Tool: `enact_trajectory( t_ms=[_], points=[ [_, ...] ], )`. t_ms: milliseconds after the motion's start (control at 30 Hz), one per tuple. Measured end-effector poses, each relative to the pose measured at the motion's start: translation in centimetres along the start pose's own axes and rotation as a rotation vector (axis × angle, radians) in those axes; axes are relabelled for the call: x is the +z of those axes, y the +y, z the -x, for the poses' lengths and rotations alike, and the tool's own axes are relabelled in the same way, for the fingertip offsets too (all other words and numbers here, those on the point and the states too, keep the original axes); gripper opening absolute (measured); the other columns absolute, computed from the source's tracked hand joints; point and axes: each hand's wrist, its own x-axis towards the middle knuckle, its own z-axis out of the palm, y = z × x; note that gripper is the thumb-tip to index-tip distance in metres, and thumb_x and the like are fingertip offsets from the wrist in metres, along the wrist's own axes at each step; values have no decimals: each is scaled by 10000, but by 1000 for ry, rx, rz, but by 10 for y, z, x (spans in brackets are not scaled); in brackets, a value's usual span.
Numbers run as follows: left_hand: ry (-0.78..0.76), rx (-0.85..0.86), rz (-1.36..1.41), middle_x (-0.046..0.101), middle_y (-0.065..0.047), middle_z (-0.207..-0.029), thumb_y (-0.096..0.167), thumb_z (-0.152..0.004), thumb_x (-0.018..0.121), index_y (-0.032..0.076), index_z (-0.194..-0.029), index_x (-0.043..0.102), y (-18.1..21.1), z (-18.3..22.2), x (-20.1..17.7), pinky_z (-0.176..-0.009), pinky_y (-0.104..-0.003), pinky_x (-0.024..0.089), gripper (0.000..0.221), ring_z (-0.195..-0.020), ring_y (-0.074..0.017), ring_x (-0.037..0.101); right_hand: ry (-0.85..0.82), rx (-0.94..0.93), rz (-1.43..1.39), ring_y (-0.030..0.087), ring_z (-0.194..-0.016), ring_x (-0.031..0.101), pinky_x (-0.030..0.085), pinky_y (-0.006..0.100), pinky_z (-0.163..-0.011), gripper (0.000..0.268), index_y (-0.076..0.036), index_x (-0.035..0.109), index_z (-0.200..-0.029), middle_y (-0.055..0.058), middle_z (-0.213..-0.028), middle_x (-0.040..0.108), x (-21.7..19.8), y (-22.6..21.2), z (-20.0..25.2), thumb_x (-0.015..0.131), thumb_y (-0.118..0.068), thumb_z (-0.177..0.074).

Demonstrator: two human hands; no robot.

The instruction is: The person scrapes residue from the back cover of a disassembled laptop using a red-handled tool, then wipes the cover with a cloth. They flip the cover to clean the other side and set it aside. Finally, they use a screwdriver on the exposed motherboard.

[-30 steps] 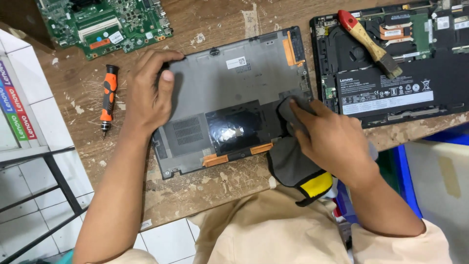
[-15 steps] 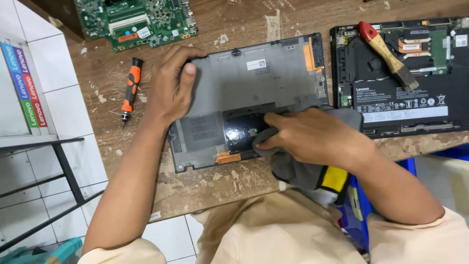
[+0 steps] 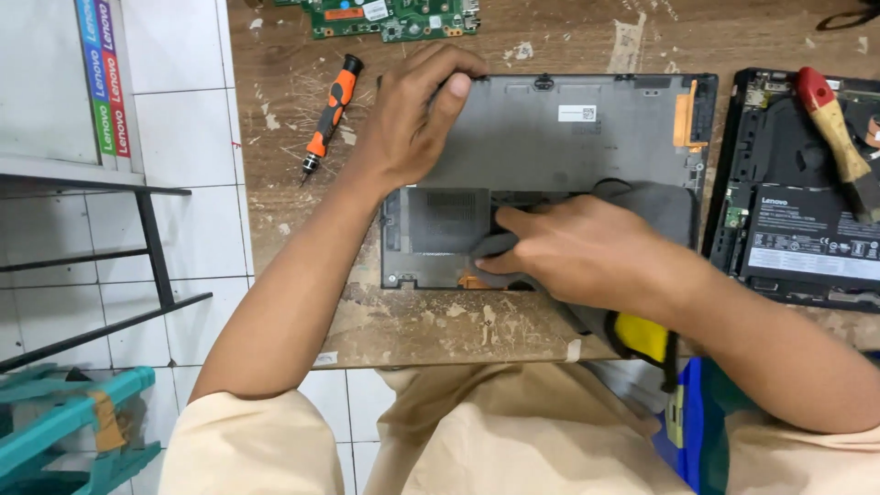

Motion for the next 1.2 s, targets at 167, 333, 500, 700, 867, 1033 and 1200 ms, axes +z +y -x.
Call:
enact_trajectory(
  t_ms=[167,333,500,700,867,1033,1200],
  points=[
    [-9,23,19,703,-182,-1095,456,-1215,272,-43,-1186,663,-7,1,1,-868,-427,495,636,-1042,-344,682,-550,339,-129,321,-929,895,626,434,-485,703,-447,654,-1463,-62,-1610,538,-66,9,18,483,40,-985],
    [-6,31,24,699,-180,-1125,452,-1222,276,-37,-1188,664,-7,-1,2,-891,-430,511,625,-1074,-347,687,-337,376,-48,373,-678,785,527,532,-501,869,-550,590,-1504,10,-1082,621,-62,20,31,589,58,-882],
    [-16,34,15,699,-185,-1122,444,-1225,280,-42,-1193,664,-2,-2,0,-892,-436,495,620,-1071,-358,684,130,19,-19,297,-570,715,560,454,-295,705,-331,717,-1465,125,-1091,642,-9,-5,-24,595,51,-885],
    [-29,52,-82,689,-185,-1151,418,-1226,348,-43,-1207,677,-4,1,2,-931,-453,472,567,-1093,-359,637,366,-14,125,280,-687,691,565,444,-491,476,-388,792,-1357,84,-1047,631,17,-9,-18,764,-258,-900],
    [-40,40,-192,700,-180,-1191,338,-1212,482,-36,-1232,690,-11,6,8,-973,-477,456,428,-1114,-353,588,250,180,118,169,-444,605,552,372,-262,842,-481,765,-1367,81,-1123,671,8,13,56,678,140,-805],
    [-41,28,-550,689,-122,-1154,253,-1056,851,19,-1239,745,-18,8,16,-959,-515,465,315,-1118,-347,544,-35,804,-138,391,-919,810,665,576,-592,565,-510,570,-1566,66,-1395,626,16,3,136,581,-400,-1012],
    [-73,-24,-662,654,-135,-1104,216,-1110,775,24,-1259,792,-27,-1,23,-901,-487,418,243,-1055,-348,532,-70,979,-214,396,-796,760,618,575,-596,611,-579,524,-1582,-2,-1123,608,75,-24,179,615,-458,-990]
  ],
)
